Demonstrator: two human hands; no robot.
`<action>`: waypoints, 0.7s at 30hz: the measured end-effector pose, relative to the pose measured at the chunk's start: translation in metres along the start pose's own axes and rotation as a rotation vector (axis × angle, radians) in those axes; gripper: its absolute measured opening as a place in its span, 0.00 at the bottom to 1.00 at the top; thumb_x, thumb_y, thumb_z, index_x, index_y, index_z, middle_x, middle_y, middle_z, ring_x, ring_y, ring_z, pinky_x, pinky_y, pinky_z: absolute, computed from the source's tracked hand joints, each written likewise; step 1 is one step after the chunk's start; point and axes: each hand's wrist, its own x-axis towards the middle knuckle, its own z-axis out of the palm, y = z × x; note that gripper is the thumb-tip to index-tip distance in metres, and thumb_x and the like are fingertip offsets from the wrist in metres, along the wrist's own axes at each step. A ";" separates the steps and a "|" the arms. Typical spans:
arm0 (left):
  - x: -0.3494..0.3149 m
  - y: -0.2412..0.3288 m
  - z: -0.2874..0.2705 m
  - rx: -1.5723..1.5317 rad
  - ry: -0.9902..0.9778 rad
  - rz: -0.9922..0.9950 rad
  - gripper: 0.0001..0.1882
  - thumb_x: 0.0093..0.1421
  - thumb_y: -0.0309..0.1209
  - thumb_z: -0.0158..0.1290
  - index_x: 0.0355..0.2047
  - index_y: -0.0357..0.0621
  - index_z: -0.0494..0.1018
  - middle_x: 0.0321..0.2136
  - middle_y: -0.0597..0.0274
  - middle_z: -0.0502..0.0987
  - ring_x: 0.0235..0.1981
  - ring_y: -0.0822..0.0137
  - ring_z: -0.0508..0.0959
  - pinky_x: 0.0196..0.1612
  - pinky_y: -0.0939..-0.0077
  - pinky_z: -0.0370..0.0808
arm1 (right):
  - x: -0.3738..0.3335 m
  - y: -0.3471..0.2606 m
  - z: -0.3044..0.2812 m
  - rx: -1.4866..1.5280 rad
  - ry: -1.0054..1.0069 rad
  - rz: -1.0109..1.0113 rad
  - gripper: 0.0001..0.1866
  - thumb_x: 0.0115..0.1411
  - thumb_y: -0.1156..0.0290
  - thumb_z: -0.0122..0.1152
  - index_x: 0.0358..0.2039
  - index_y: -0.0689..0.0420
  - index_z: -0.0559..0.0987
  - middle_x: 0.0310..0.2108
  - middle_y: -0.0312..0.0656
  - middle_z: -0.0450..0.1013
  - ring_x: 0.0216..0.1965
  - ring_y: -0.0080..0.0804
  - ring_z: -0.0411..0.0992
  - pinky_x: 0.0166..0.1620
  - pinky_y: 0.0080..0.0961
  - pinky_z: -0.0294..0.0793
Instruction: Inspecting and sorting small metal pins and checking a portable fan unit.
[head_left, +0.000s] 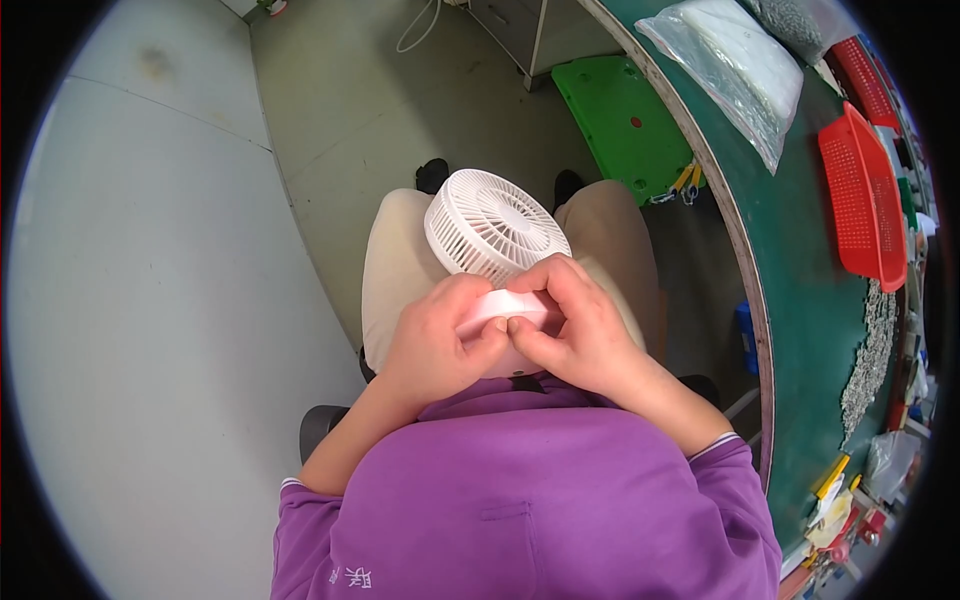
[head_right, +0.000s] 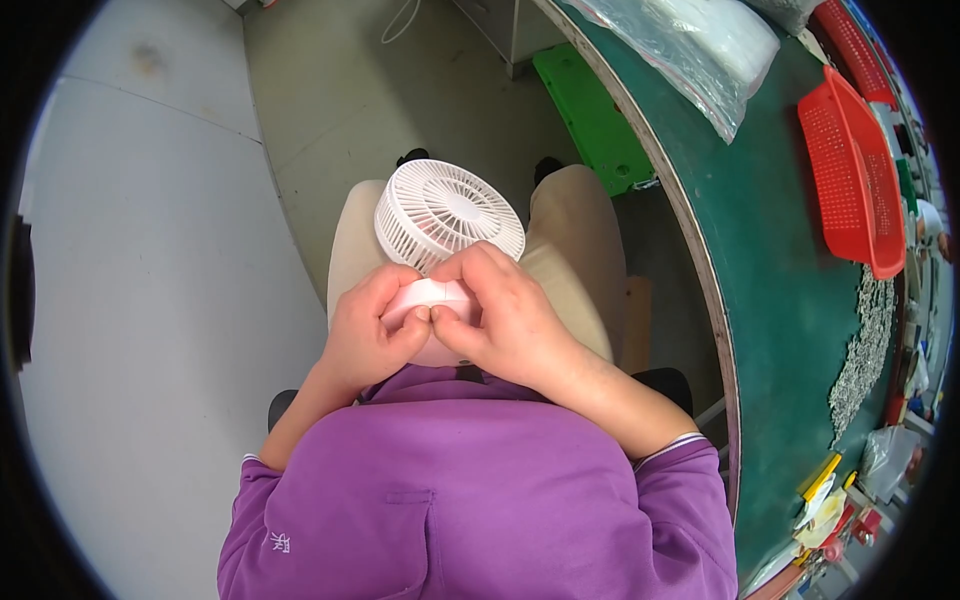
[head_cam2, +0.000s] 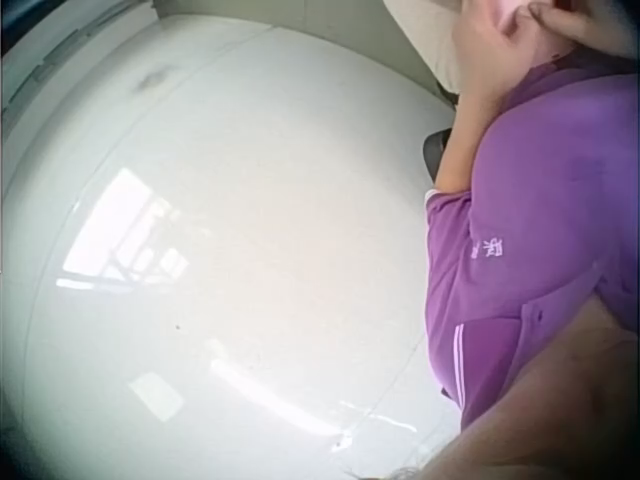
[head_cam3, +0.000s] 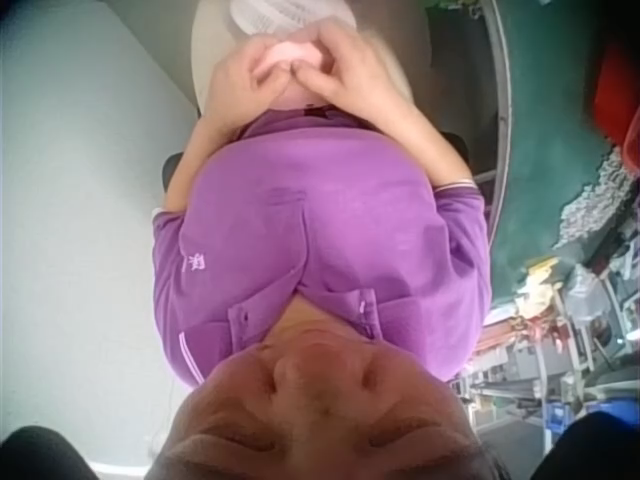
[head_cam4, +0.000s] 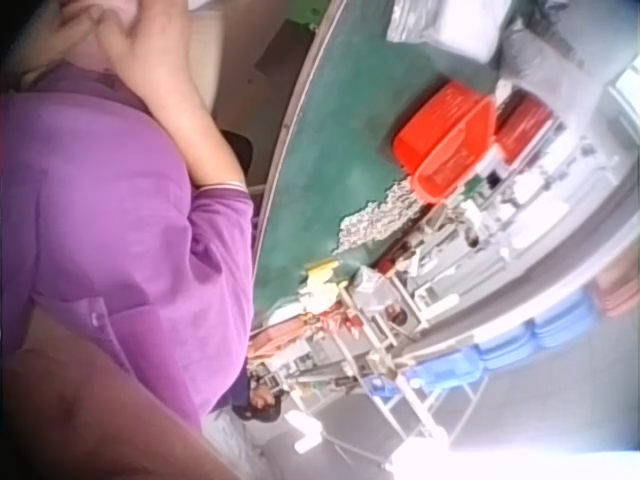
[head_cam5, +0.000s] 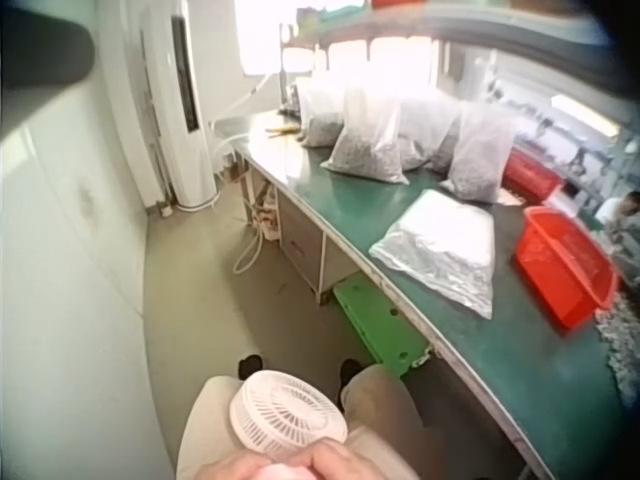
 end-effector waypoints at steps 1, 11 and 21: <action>0.000 0.000 0.000 0.000 0.000 -0.001 0.12 0.50 0.26 0.54 0.35 0.37 0.69 0.28 0.54 0.73 0.29 0.60 0.75 0.34 0.72 0.72 | 0.000 0.000 0.000 -0.016 0.007 -0.024 0.14 0.49 0.76 0.63 0.37 0.59 0.73 0.34 0.40 0.69 0.32 0.30 0.70 0.32 0.22 0.70; -0.002 -0.011 0.005 0.114 0.040 0.122 0.15 0.49 0.34 0.58 0.35 0.41 0.70 0.28 0.53 0.74 0.27 0.52 0.76 0.29 0.65 0.73 | -0.002 0.003 0.005 -0.050 0.010 -0.044 0.13 0.49 0.76 0.62 0.36 0.59 0.72 0.33 0.40 0.69 0.33 0.31 0.70 0.33 0.24 0.71; -0.004 -0.010 0.004 0.052 0.023 0.082 0.15 0.46 0.32 0.57 0.34 0.41 0.69 0.27 0.55 0.73 0.26 0.53 0.76 0.29 0.65 0.73 | -0.001 0.000 0.000 0.032 -0.042 0.043 0.15 0.47 0.77 0.63 0.36 0.58 0.72 0.34 0.39 0.69 0.33 0.30 0.70 0.33 0.23 0.70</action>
